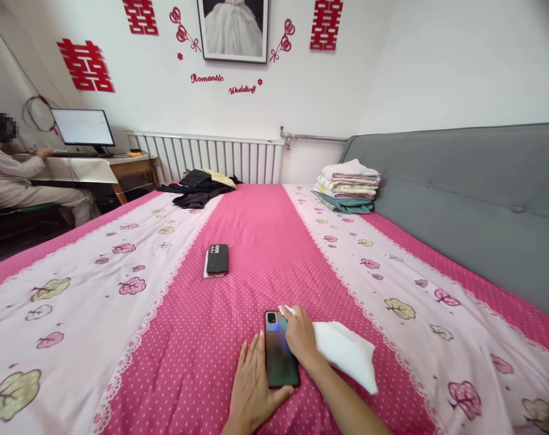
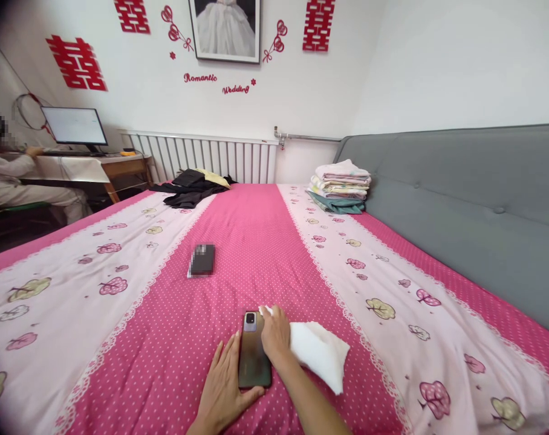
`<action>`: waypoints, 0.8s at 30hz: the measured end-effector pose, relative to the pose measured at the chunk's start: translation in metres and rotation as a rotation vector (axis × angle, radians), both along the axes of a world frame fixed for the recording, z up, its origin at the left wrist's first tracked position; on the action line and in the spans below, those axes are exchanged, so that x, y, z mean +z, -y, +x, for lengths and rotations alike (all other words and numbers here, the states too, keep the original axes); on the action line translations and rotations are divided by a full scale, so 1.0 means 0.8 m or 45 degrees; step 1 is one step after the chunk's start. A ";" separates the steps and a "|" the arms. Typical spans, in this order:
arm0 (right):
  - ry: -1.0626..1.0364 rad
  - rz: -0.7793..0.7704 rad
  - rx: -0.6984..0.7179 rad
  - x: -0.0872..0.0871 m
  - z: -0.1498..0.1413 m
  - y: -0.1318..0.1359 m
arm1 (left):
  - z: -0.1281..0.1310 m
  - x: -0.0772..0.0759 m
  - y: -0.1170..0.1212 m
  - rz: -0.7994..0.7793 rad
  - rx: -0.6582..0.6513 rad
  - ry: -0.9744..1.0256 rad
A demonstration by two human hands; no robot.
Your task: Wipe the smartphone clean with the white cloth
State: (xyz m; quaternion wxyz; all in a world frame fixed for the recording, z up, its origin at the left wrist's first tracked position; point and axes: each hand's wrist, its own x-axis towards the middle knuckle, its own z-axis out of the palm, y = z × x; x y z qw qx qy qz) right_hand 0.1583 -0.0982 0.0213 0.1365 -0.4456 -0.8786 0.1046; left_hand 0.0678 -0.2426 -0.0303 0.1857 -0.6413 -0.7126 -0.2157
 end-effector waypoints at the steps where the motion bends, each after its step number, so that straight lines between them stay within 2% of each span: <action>1: 0.014 0.001 -0.017 0.000 0.001 0.002 | 0.000 -0.001 0.000 0.001 0.003 -0.006; 6: 0.077 0.003 -0.074 0.001 0.005 0.015 | -0.001 -0.003 -0.001 0.024 0.014 -0.043; 14: 0.100 -0.036 -0.064 0.004 0.020 0.030 | -0.001 -0.004 -0.002 0.017 0.017 -0.050; 21: 0.049 -0.142 -0.056 0.007 0.031 0.029 | -0.002 -0.013 0.000 -0.017 -0.012 0.123; 24: 0.017 -0.218 -0.034 0.008 0.031 0.019 | -0.004 -0.015 -0.004 -0.076 0.004 0.313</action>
